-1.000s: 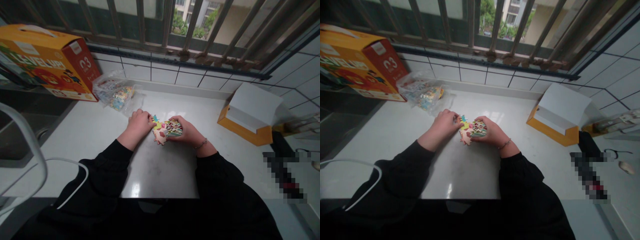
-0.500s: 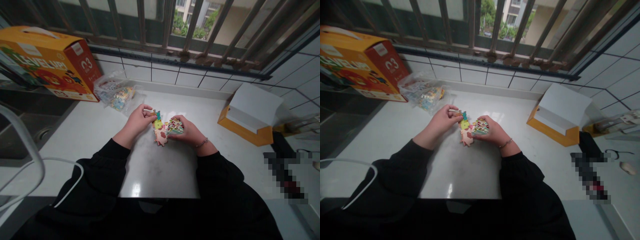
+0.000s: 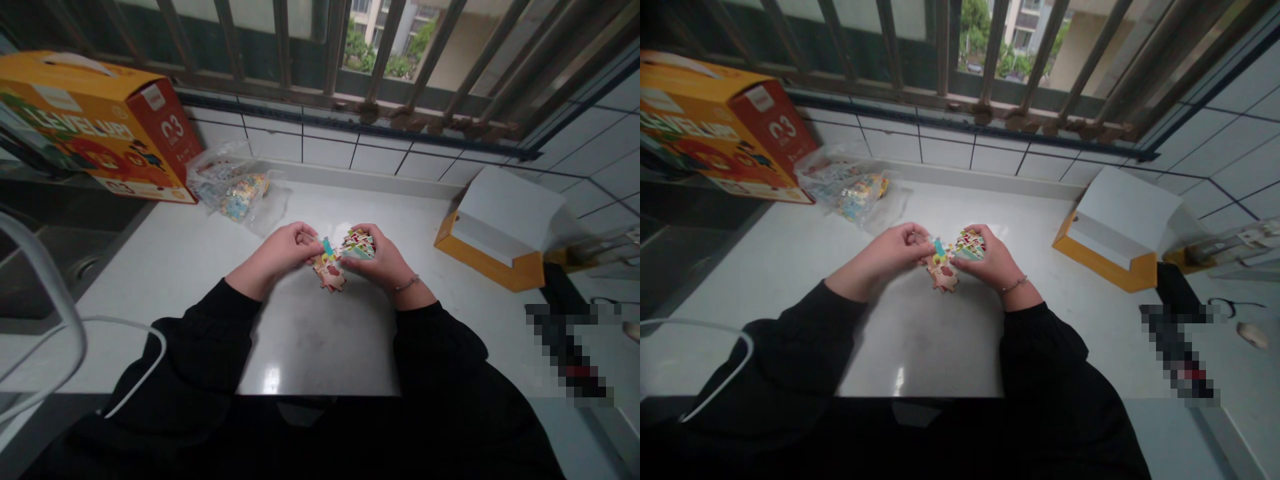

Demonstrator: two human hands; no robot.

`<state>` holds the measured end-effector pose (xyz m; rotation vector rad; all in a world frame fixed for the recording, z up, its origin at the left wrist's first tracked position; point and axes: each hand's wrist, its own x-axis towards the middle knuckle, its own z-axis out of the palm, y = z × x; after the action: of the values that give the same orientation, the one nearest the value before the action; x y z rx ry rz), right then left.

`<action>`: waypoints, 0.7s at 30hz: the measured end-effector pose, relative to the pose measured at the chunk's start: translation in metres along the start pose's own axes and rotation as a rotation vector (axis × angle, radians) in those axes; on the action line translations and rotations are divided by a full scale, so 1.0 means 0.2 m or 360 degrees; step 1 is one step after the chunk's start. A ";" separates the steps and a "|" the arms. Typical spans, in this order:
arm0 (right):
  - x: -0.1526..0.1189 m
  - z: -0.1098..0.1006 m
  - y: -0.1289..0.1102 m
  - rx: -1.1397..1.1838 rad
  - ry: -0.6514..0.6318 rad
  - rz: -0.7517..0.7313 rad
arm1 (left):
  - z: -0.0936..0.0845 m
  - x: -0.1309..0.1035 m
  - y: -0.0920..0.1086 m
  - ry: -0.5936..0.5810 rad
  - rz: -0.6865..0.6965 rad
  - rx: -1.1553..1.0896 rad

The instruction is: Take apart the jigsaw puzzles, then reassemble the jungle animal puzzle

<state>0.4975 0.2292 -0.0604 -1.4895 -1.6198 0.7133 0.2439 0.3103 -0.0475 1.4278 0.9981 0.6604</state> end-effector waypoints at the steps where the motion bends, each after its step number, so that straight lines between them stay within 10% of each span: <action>1: 0.00 0.00 0.00 -0.0005 0.0000 0.0006 | 0.01 -0.01 -0.01 0.0003 0.0027 0.0282; 5: 0.00 0.00 -0.01 -0.0049 -0.0018 0.0022 | 0.05 -0.06 -0.02 0.0220 0.0325 0.1219; 10: 0.00 0.00 -0.01 -0.0056 -0.0045 0.0007 | 0.07 -0.08 -0.04 0.0139 0.0322 0.1569; 21: 0.00 0.00 0.00 -0.0029 -0.0006 0.0010 | 0.04 -0.07 0.03 0.0288 0.0265 0.0747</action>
<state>0.4976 0.2294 -0.0596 -1.5075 -1.6291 0.7072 0.2456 0.2933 -0.0413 1.9019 1.2402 0.7150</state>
